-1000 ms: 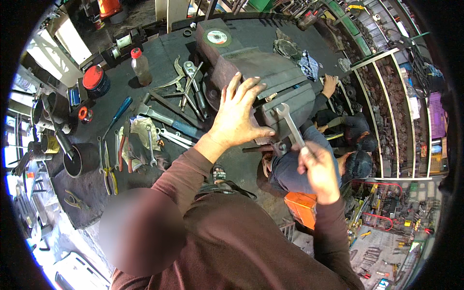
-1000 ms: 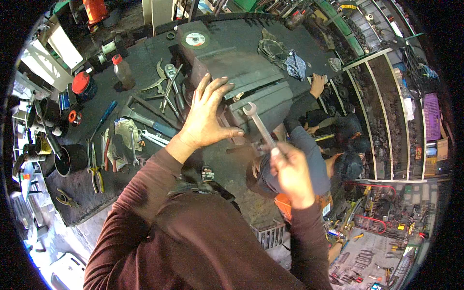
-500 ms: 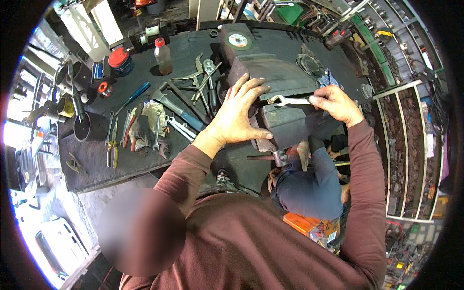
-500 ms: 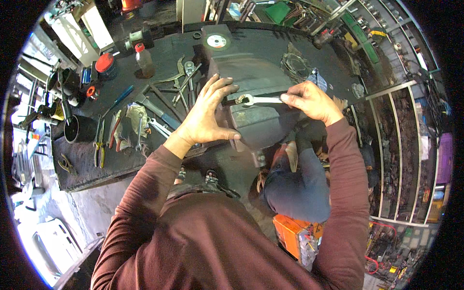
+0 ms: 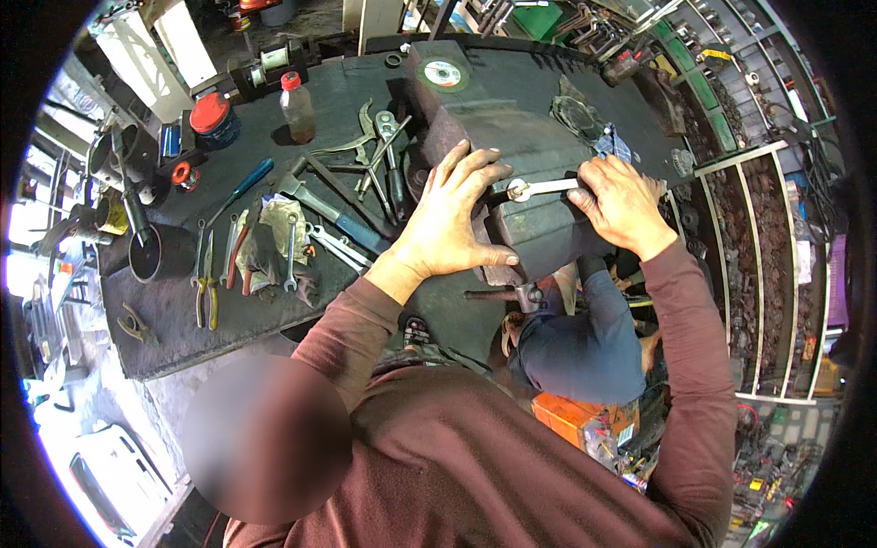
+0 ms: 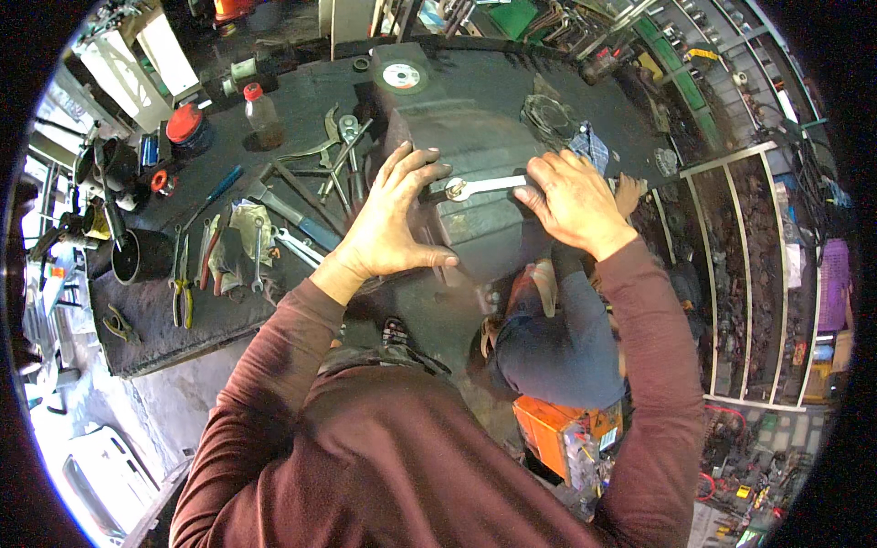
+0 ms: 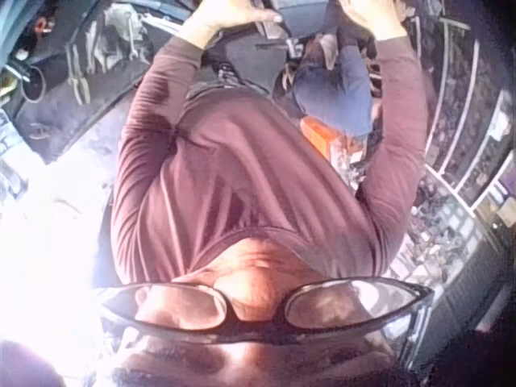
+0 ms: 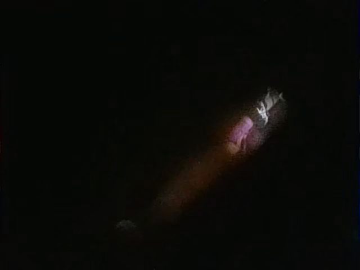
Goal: The person selects wrenches and a screwdriver from a workbench, then walks to a vehicle with an open hood. They use the screwdriver and wrench to loosen and remove a bolt from the engine area, then reinsert and tighten the bolt before placing the tools on the vehicle's surface.
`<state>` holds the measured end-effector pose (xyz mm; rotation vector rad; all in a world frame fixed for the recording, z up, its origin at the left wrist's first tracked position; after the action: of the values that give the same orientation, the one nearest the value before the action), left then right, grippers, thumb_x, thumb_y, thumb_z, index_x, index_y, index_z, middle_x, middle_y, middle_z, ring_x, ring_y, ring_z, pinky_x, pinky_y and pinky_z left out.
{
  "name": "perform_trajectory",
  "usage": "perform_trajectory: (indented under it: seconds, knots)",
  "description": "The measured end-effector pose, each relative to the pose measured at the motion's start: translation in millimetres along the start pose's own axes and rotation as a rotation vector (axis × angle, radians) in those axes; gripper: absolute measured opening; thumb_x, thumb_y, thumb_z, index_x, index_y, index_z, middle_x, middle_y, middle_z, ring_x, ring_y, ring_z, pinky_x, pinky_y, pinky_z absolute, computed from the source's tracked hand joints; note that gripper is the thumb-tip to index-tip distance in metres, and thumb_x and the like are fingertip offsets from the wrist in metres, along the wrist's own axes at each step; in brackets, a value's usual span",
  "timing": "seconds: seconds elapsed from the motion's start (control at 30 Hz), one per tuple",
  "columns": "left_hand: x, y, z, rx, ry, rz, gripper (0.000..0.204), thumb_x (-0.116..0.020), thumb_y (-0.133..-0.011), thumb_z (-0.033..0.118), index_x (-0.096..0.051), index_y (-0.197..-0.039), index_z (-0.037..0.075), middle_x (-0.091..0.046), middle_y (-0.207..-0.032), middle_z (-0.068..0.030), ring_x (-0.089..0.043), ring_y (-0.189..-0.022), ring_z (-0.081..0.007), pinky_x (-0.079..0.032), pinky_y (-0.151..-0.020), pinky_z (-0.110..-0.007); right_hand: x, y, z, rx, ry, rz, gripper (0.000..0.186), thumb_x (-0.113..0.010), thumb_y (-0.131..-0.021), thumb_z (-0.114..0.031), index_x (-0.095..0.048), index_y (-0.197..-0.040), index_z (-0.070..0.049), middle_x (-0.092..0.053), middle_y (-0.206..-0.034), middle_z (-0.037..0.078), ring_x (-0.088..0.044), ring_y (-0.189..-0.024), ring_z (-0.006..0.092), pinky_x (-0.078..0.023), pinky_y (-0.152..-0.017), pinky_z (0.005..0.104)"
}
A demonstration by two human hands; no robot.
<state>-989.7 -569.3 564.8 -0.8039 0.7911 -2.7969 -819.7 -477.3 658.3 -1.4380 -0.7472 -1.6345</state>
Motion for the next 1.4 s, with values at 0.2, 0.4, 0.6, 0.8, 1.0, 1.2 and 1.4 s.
perform_trajectory:
  seconds: [0.2,0.4,0.6,0.8,1.0,1.2,1.4]
  knots:
    - [0.8,-0.3,2.7,0.019,-0.004,-0.005,0.113,-0.102,-0.048,0.044,-0.054,-0.146,0.013,-0.044,-0.159,-0.0134,-0.025,-0.155,-0.0462,-0.027,-0.126,-0.059,-3.6,-2.2,0.9,-0.004,0.137,-0.047,0.033,-0.064,-0.099,-0.041,-0.062,-0.097,-0.007,-0.069,-0.089,0.013,-0.064,-0.091,0.0366,-0.051,-0.082,0.0493]
    - [5.9,1.6,3.0,0.05,-0.039,-0.027,0.111,-0.101,-0.049,0.044,-0.055,-0.146,0.015,-0.045,-0.158,-0.0116,-0.027,-0.155,-0.045,-0.026,-0.125,-0.06,-10.7,6.4,-4.7,-0.157,0.11,-0.212,0.036,-0.067,-0.096,-0.042,-0.062,-0.087,-0.007,-0.068,-0.071,0.015,-0.07,-0.073,0.0385,-0.053,-0.065,0.0513]
    - [0.2,0.3,5.9,0.058,-0.011,-0.062,0.111,-0.101,-0.051,0.045,-0.054,-0.147,0.015,-0.044,-0.158,-0.0116,-0.026,-0.155,-0.0448,-0.026,-0.124,-0.061,-4.8,12.7,-3.6,-0.103,0.161,-0.195,0.041,-0.068,-0.095,-0.045,-0.062,-0.083,-0.006,-0.066,-0.065,0.015,-0.068,-0.065,0.0396,-0.053,-0.06,0.0516]
    - [-2.4,-4.2,7.9,0.02,-0.062,-0.081,0.112,-0.1,-0.054,0.044,-0.05,-0.15,0.014,-0.043,-0.159,-0.0136,-0.025,-0.155,-0.0455,-0.026,-0.124,-0.061,-1.7,11.7,4.0,-0.207,0.086,-0.282,0.05,-0.061,-0.099,-0.054,-0.066,-0.088,-0.005,-0.068,-0.074,0.019,-0.07,-0.077,0.0424,-0.053,-0.07,0.0539]
    - [28.4,4.5,-8.5,-0.012,0.156,-0.056,0.085,-0.084,-0.084,0.028,-0.043,-0.154,0.004,-0.045,-0.158,-0.0216,-0.035,-0.152,-0.0428,-0.029,-0.125,-0.051,58.1,53.8,-6.2,-0.443,-0.27,0.226,0.042,-0.057,-0.106,-0.042,-0.065,-0.091,-0.003,-0.067,-0.08,0.016,-0.067,-0.079,0.0342,-0.052,-0.072,0.0435]
    - [48.7,-18.2,38.6,0.103,0.152,0.014,0.04,-0.074,-0.092,0.019,-0.068,-0.125,-0.002,-0.067,-0.115,-0.0217,-0.067,-0.107,-0.0388,-0.054,-0.094,-0.045,-143.3,135.1,-173.8,-0.518,-1.258,-0.389,0.034,-0.054,-0.109,-0.029,-0.069,-0.107,0.001,-0.069,-0.094,0.01,-0.064,-0.087,0.0211,-0.051,-0.08,0.0369]
    - [19.3,-27.3,51.1,0.161,-0.078,0.183,0.026,-0.076,-0.089,0.02,-0.068,-0.102,0.0,-0.067,-0.09,-0.0192,-0.069,-0.083,-0.0411,-0.056,-0.073,-0.048,-173.8,-0.1,-205.0,-0.109,-1.358,-0.071,0.044,-0.054,-0.109,-0.018,-0.053,-0.148,0.001,-0.061,-0.145,0.021,-0.055,-0.137,0.0249,-0.042,-0.114,0.0406]
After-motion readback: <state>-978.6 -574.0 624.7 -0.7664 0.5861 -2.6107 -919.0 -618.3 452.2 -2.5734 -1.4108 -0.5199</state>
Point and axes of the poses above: each hand's wrist, its own y-axis away from the middle knuckle, its own x-axis out of the back of the hand, z = x × y, the point moved 9 cm from there along -y, towards the middle knuckle
